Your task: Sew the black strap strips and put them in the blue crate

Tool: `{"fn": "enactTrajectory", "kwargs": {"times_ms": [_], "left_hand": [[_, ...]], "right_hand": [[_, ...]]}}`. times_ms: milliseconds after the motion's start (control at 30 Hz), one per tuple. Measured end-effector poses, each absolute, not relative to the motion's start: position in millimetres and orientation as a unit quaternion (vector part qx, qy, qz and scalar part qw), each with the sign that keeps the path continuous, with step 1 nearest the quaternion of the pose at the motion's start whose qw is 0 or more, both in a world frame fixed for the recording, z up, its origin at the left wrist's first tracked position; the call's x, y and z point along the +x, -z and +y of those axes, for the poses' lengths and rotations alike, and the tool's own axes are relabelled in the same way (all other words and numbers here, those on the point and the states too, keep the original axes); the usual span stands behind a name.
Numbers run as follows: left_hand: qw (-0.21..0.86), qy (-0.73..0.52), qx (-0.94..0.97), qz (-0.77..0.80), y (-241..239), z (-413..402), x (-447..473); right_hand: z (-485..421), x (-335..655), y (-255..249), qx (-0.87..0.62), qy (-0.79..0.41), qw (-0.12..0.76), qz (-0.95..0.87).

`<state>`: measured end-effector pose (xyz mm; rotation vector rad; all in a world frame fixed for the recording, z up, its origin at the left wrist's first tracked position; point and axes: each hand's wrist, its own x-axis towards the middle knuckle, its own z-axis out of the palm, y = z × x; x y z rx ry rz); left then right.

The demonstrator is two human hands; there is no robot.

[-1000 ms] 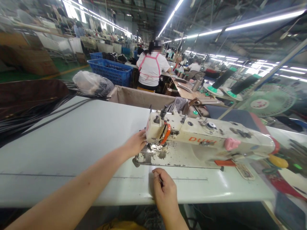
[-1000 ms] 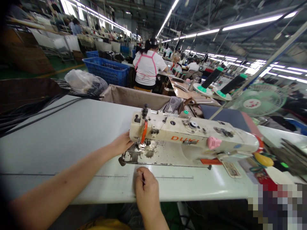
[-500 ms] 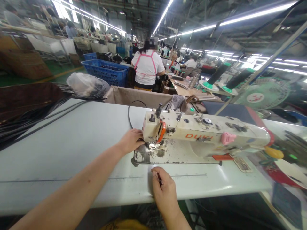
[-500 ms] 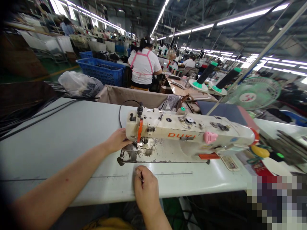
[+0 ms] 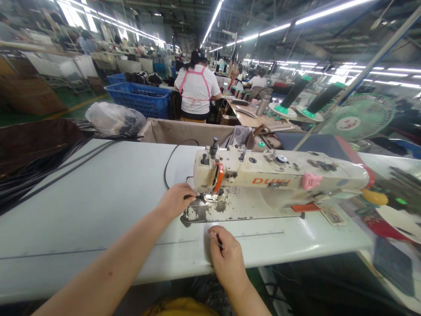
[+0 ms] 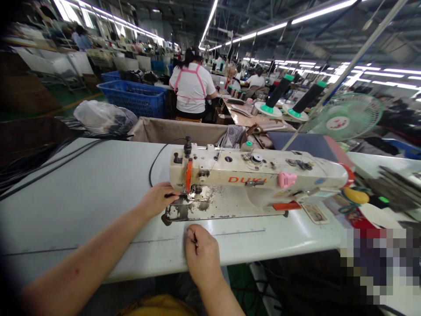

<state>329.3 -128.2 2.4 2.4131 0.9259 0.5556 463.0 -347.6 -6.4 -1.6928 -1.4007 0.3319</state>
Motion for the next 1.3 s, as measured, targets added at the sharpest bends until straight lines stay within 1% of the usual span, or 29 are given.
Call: {"fn": "enactTrajectory", "kwargs": {"times_ms": [267, 567, 767, 900, 1167, 1300], "left_hand": [[0.262, -0.179, 0.860, 0.401, -7, -139, 332], [0.303, -0.206, 0.817, 0.444, 0, -188, 337], [0.319, -0.179, 0.809, 0.460, -1, -210, 344], [0.284, -0.162, 0.824, 0.463, -6, -219, 347], [0.205, -0.072, 0.878, 0.427, -23, -216, 338], [0.214, -0.027, 0.883, 0.416, -28, -213, 335]], "right_hand": [[-348, 462, 7, -0.681, -0.126, 0.445, -0.568], [-349, 461, -6, -0.690, -0.156, 0.434, -0.557], [-349, 460, -7, -0.691, -0.151, 0.436, -0.556], [-349, 460, -8, -0.687, -0.147, 0.443, -0.556], [-357, 463, -11, -0.672, -0.158, 0.461, -0.558], [-363, 467, -13, -0.661, -0.178, 0.470, -0.558]]}}
